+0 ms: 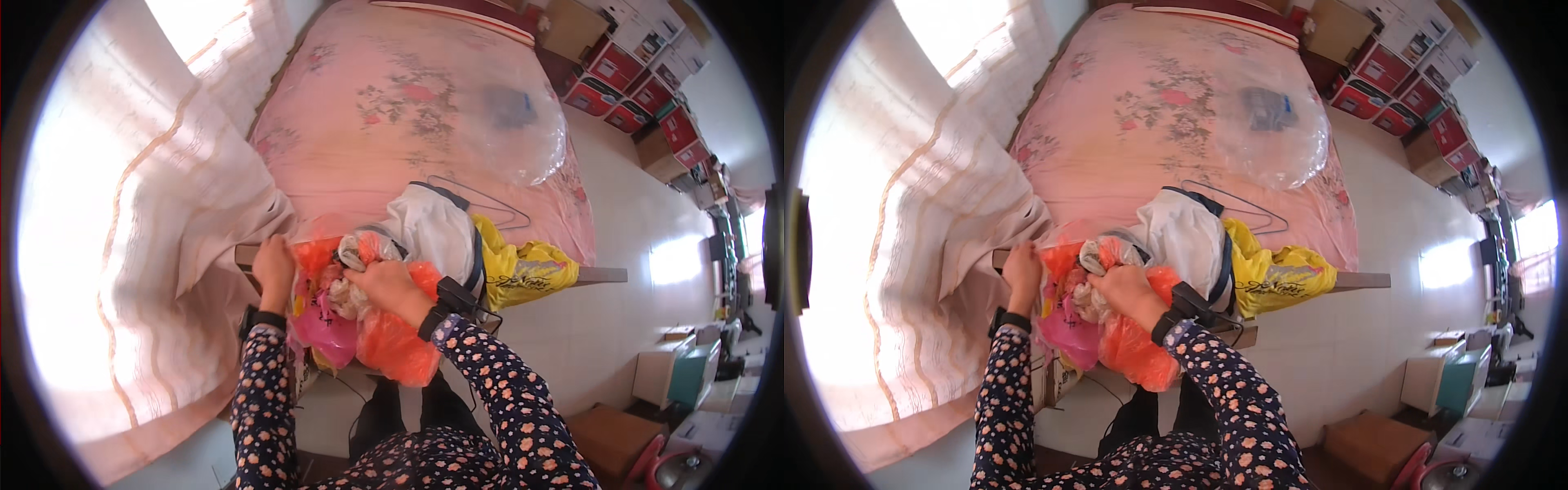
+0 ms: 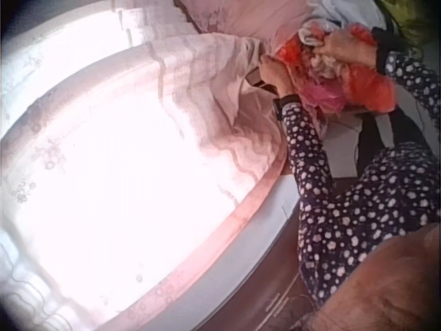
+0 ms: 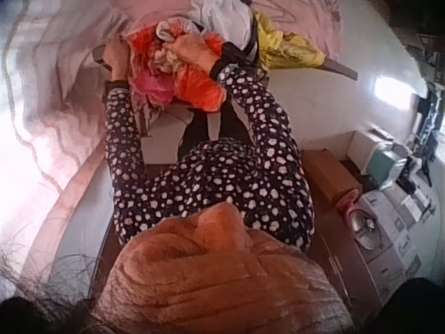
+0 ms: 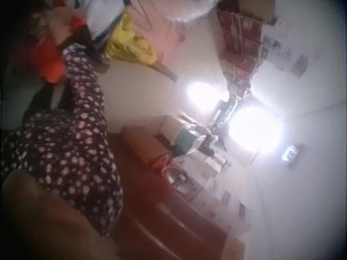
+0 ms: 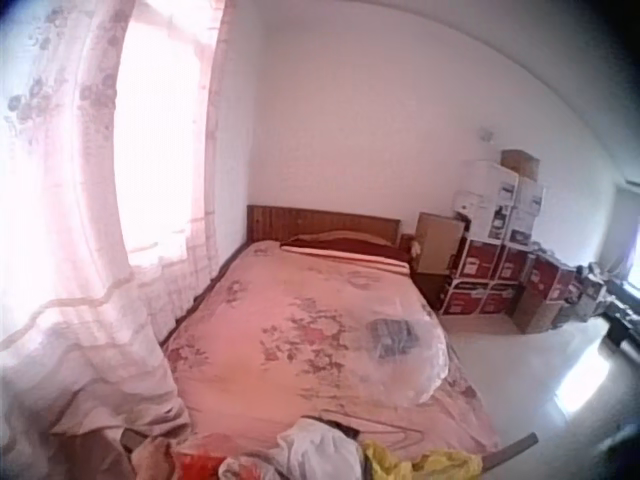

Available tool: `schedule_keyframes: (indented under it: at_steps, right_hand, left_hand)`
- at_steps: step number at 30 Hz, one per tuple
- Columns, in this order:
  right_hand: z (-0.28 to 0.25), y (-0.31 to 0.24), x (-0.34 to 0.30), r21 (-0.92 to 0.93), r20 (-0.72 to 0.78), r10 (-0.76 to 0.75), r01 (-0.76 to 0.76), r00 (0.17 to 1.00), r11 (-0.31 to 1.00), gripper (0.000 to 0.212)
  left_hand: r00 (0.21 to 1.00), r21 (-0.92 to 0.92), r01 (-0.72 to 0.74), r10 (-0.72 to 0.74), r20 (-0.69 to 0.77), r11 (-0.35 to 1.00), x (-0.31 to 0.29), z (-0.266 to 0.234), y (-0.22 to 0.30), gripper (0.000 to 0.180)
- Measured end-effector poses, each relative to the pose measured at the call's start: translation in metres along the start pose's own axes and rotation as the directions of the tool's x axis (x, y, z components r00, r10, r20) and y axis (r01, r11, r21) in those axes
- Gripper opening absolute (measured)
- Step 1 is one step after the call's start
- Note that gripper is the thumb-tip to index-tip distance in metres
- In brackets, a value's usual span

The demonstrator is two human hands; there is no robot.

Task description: Packing clothing and various small items from plastic bags into a cardboard box in a bedroom.

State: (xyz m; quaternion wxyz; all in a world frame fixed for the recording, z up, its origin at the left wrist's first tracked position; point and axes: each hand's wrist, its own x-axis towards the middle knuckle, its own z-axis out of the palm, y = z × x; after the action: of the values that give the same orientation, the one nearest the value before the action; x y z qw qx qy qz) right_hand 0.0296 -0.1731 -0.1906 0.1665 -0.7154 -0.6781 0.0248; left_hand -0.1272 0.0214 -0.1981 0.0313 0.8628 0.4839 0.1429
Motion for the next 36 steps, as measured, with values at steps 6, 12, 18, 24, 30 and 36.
schedule_keyframes:
  at_steps: [6,12,18,24,30,36]
  right_hand:
    - [0.002,0.005,0.0,0.034,-0.016,0.054,-0.054,0.998,0.998,0.024]
    - [0.002,0.0,0.006,0.058,-0.027,0.075,-0.073,0.997,0.996,0.022]
    - [0.0,0.002,0.003,0.01,-0.006,0.053,-0.053,0.999,0.999,0.015]
    - [0.006,-0.004,0.006,-0.019,-0.04,0.057,-0.057,0.998,0.998,0.018]
    - [0.008,-0.006,0.011,0.015,0.026,0.041,-0.041,0.999,0.999,0.018]
    - [0.014,0.007,0.006,0.002,0.019,0.073,-0.073,0.997,0.997,0.015]
  left_hand:
    - [0.994,-0.138,0.107,-0.107,0.005,0.985,-0.037,-0.012,-0.013,0.015]
    - [0.976,-0.454,0.216,-0.171,0.138,0.865,-0.091,-0.006,-0.036,0.016]
    - [0.84,-0.665,0.535,-0.243,0.485,0.521,-0.135,-0.007,-0.034,0.012]
    - [0.862,-0.639,0.496,-0.248,0.441,0.588,-0.17,-0.004,-0.061,0.011]
    - [0.841,-0.849,0.502,-0.32,0.436,0.163,-0.179,-0.062,-0.017,0.01]
    - [0.898,-0.907,0.422,-0.132,0.419,-0.01,-0.191,-0.109,0.056,0.01]
